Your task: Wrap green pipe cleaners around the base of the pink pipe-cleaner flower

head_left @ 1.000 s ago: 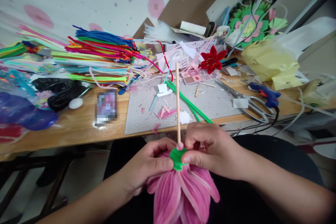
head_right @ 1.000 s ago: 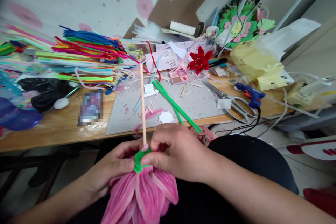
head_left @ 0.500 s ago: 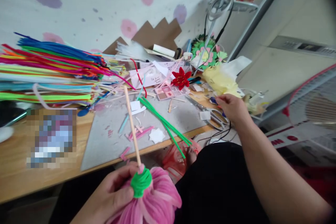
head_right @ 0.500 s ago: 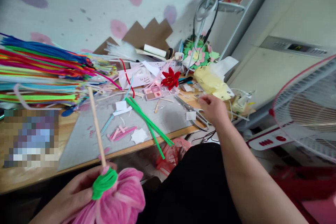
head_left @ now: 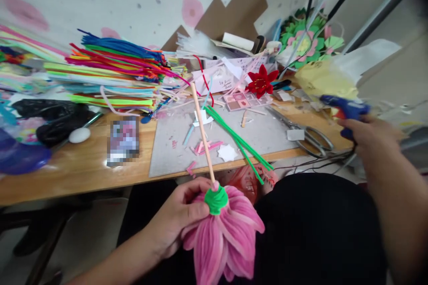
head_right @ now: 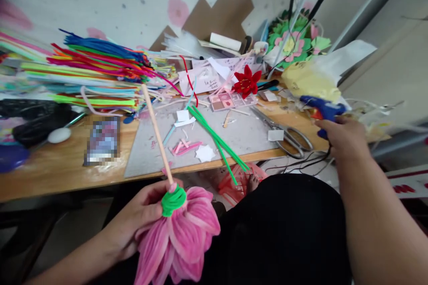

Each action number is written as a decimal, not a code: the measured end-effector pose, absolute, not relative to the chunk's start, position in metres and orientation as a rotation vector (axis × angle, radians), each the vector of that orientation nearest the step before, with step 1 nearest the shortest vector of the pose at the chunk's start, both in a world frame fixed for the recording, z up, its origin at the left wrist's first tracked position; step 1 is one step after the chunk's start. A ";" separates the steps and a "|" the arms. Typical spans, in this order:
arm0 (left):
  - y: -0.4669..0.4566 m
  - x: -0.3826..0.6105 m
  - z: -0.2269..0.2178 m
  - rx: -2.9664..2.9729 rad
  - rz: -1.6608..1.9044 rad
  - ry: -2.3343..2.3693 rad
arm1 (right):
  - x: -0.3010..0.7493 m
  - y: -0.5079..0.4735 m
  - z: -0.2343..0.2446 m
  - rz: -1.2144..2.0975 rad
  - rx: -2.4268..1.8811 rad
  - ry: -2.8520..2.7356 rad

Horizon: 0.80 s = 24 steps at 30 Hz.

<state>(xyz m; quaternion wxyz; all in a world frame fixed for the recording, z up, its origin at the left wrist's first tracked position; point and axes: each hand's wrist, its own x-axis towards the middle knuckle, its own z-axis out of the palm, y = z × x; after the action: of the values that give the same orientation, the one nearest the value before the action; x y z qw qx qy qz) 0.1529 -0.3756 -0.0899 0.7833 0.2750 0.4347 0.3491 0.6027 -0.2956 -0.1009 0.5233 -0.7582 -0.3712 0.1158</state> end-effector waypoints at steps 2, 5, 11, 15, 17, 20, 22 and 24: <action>-0.374 0.152 -0.094 0.565 0.751 0.874 | 0.579 -0.307 -0.089 0.333 -1.714 -0.822; -0.371 0.152 -0.100 0.491 0.750 0.816 | 0.529 -0.334 -0.070 0.676 -1.339 -0.928; -0.369 0.154 -0.108 0.332 0.733 0.762 | 0.458 -0.368 -0.061 1.227 -1.091 -1.536; -0.368 0.154 -0.110 0.309 0.746 0.781 | 0.440 -0.362 -0.061 1.461 -0.963 -1.818; -0.367 0.154 -0.111 0.316 0.740 0.793 | 0.434 -0.358 -0.060 1.509 -0.896 -1.804; -0.366 0.156 -0.111 0.334 0.712 0.772 | 0.430 -0.356 -0.061 1.522 -0.884 -1.820; -0.365 0.157 -0.111 0.345 0.698 0.752 | 0.429 -0.356 -0.062 1.516 -0.900 -1.857; -0.364 0.157 -0.111 0.354 0.697 0.743 | 0.430 -0.357 -0.063 1.518 -0.917 -1.899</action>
<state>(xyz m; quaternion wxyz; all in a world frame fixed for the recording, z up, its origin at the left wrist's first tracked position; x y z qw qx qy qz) 0.1571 -0.3644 -0.1115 0.8581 0.1685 0.3538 0.3317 0.4304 -0.3566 -0.0629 0.2685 -0.3400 -0.7040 0.5628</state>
